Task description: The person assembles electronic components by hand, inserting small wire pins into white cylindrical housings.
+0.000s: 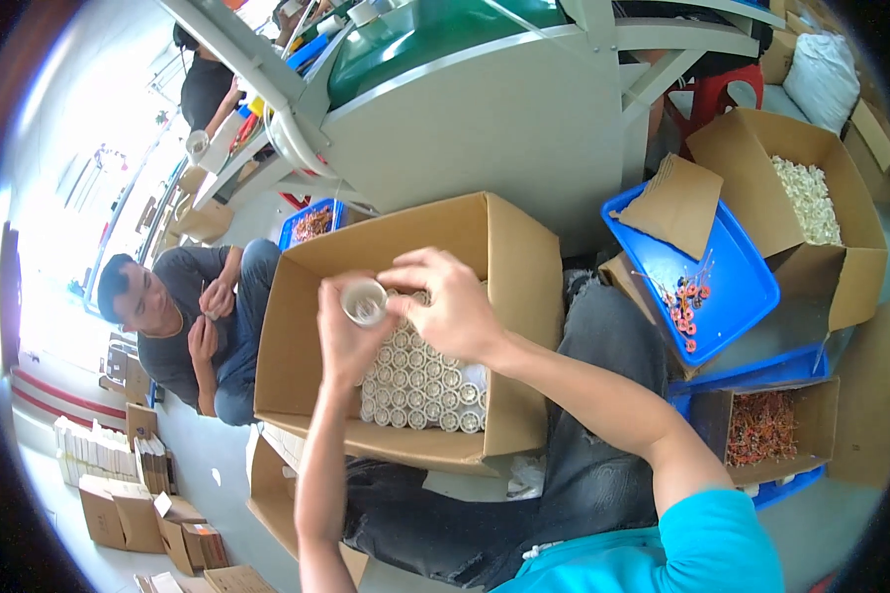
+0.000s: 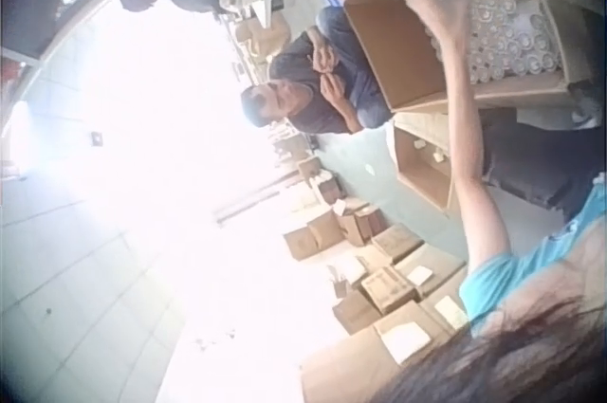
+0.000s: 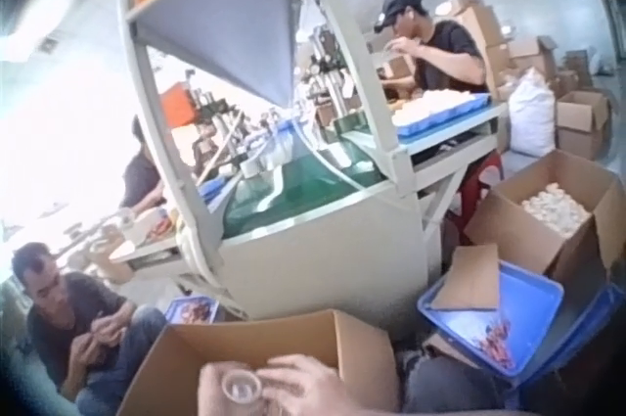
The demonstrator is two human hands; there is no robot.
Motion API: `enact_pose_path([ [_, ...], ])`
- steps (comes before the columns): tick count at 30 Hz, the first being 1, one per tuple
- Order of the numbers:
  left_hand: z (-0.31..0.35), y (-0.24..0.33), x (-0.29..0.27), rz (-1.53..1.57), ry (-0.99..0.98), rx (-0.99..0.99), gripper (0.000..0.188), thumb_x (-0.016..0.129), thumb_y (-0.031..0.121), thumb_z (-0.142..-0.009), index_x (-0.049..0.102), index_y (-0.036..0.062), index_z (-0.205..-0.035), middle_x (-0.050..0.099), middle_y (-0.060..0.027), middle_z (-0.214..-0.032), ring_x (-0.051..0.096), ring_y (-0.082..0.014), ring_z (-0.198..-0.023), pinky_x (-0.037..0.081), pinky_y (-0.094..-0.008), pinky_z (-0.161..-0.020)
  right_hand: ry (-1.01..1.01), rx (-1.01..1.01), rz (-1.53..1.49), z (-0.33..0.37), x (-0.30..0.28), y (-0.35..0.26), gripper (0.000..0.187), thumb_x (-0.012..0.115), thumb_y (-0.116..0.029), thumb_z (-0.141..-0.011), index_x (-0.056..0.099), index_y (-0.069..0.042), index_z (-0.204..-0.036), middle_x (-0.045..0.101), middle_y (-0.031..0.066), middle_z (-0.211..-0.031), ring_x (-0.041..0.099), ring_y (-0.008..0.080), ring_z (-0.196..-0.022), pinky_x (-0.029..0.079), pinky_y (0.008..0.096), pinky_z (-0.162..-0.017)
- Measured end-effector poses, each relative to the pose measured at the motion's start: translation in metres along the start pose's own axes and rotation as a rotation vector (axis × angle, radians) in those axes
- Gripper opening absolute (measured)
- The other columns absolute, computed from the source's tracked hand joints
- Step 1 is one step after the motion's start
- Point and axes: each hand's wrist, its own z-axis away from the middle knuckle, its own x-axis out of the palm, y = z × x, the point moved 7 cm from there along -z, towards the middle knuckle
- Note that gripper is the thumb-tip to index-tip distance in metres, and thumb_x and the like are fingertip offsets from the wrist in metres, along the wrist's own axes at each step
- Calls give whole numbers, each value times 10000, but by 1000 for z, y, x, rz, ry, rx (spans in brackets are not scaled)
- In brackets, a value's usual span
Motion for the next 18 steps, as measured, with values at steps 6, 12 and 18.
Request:
enact_pose_path([
  [6,-179,49,-14,-149,391,378,600,856,229,-689,547,10,-1155,597,-180,-1097,585,-347,-1054,454,-438,-909,97,230,-163,-1,-23,21,313,685,-83,-862,694,-102,-1174,644,97,-1091,635,175,-958,529,294,-810],
  [12,-332,47,15,-360,491,384,645,784,386,-783,514,31,-1250,572,-213,-1191,588,-394,-1073,478,-464,-894,-148,207,-28,28,20,18,374,634,-135,-891,630,-126,-1264,605,134,-1133,585,308,-1017,482,401,-916],
  [18,-416,-29,11,-725,490,166,777,663,590,-819,474,43,-1338,490,-250,-1360,530,-419,-1167,428,-529,-960,-240,188,-170,27,40,4,353,617,-87,-890,629,-79,-1243,605,105,-1101,572,297,-1024,466,395,-914],
])
